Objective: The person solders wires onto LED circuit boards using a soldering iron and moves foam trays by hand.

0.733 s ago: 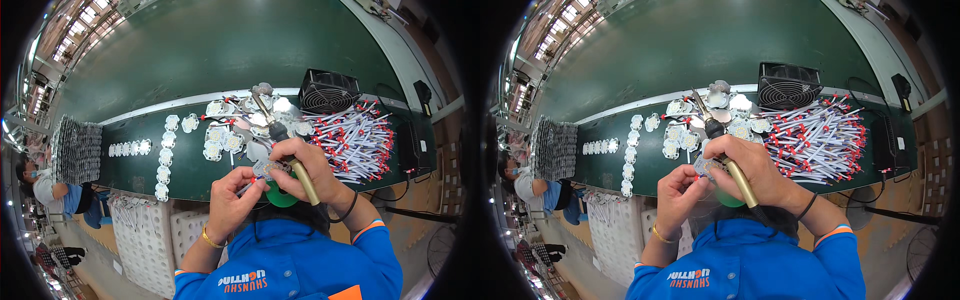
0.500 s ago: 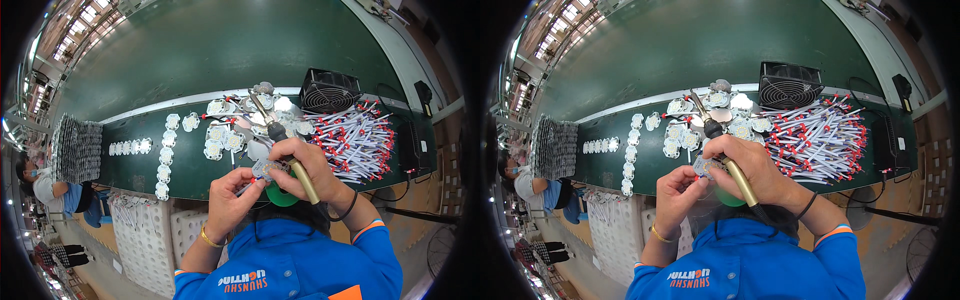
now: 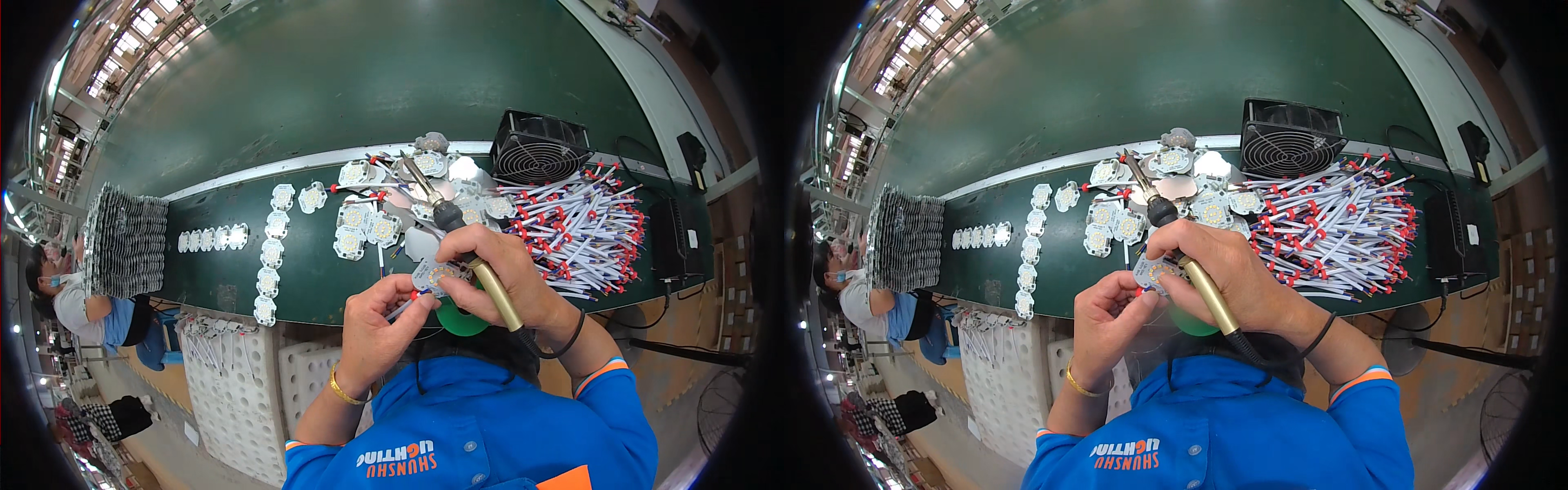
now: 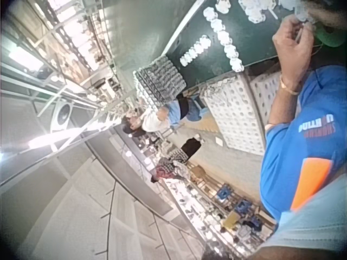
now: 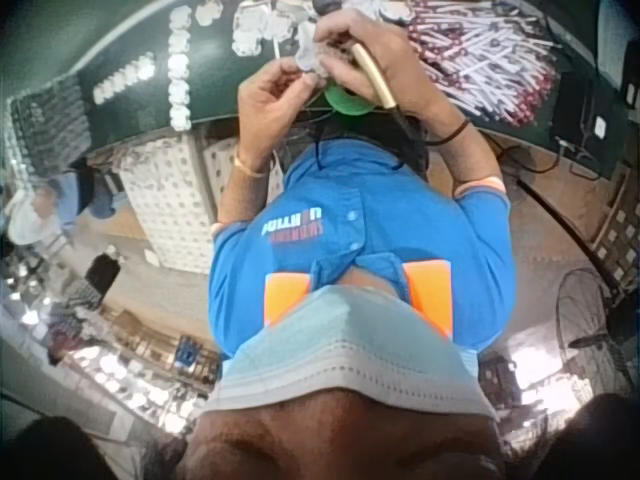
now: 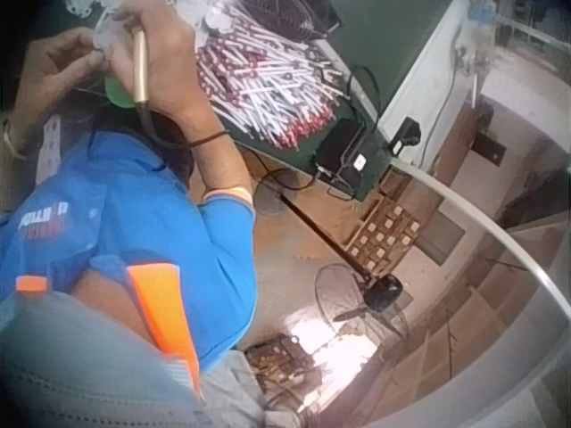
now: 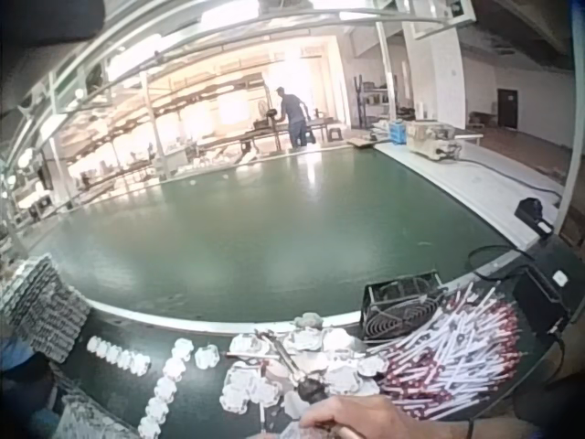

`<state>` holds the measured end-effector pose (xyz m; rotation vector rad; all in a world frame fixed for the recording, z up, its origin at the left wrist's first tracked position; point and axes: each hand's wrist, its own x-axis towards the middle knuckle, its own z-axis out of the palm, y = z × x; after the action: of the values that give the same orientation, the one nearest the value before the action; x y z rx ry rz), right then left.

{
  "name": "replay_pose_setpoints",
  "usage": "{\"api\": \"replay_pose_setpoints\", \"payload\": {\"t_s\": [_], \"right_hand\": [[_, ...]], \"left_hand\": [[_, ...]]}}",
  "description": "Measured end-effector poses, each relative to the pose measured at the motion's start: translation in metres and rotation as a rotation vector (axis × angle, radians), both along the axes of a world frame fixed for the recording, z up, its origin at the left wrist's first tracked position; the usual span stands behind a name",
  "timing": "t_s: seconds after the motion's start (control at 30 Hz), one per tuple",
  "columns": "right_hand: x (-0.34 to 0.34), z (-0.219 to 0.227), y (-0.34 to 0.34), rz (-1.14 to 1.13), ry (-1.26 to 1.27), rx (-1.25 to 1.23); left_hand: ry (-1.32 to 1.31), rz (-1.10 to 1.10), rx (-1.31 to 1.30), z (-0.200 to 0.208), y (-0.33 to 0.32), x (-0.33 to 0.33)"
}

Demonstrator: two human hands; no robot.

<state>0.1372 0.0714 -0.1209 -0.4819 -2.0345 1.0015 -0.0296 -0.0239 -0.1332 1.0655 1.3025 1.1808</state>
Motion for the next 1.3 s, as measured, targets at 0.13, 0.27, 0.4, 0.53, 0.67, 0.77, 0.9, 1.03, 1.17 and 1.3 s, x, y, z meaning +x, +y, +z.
{"api": "replay_pose_setpoints", "payload": {"t_s": [0.13, 0.27, 0.4, 0.53, 0.67, 0.77, 0.9, 1.03, 1.17, 1.3], "right_hand": [[0.0, 0.0, 0.0, 0.006, 0.001, -0.008], [0.001, 0.001, 0.0, 0.024, -0.016, -0.02], [0.0, 0.001, 0.0, 0.028, -0.017, -0.026], [0.0, 0.0, 0.001, 0.034, -0.006, -0.025], [-0.001, 0.0, 0.001, 0.04, 0.003, -0.009], [0.0, -0.001, 0.001, 0.031, -0.009, -0.019], [0.006, -0.009, 0.0, -0.05, 0.003, 0.037], [0.03, -0.014, -0.007, -0.166, 0.125, 0.058], [0.056, -0.019, -0.022, -0.098, 0.261, 0.155], [0.071, -0.028, -0.037, -0.06, 0.257, 0.185]], "left_hand": [[-0.01, 0.034, 0.02, -0.001, 0.001, 0.002], [0.023, -0.018, -0.015, -0.001, 0.001, -0.003], [-0.058, -0.039, -0.041, -0.001, 0.003, -0.006], [-0.037, -0.042, -0.06, 0.0, 0.003, -0.006], [-0.048, -0.027, -0.054, -0.001, 0.003, -0.005], [-0.023, -0.032, -0.024, -0.003, 0.003, -0.004], [-0.125, 0.031, -0.075, -0.006, 0.002, 0.001], [-0.149, 0.103, -0.123, -0.006, 0.0, 0.01], [-0.188, 0.083, -0.1, -0.006, 0.001, 0.013], [-0.155, 0.057, -0.117, -0.007, 0.0, 0.014]]}}
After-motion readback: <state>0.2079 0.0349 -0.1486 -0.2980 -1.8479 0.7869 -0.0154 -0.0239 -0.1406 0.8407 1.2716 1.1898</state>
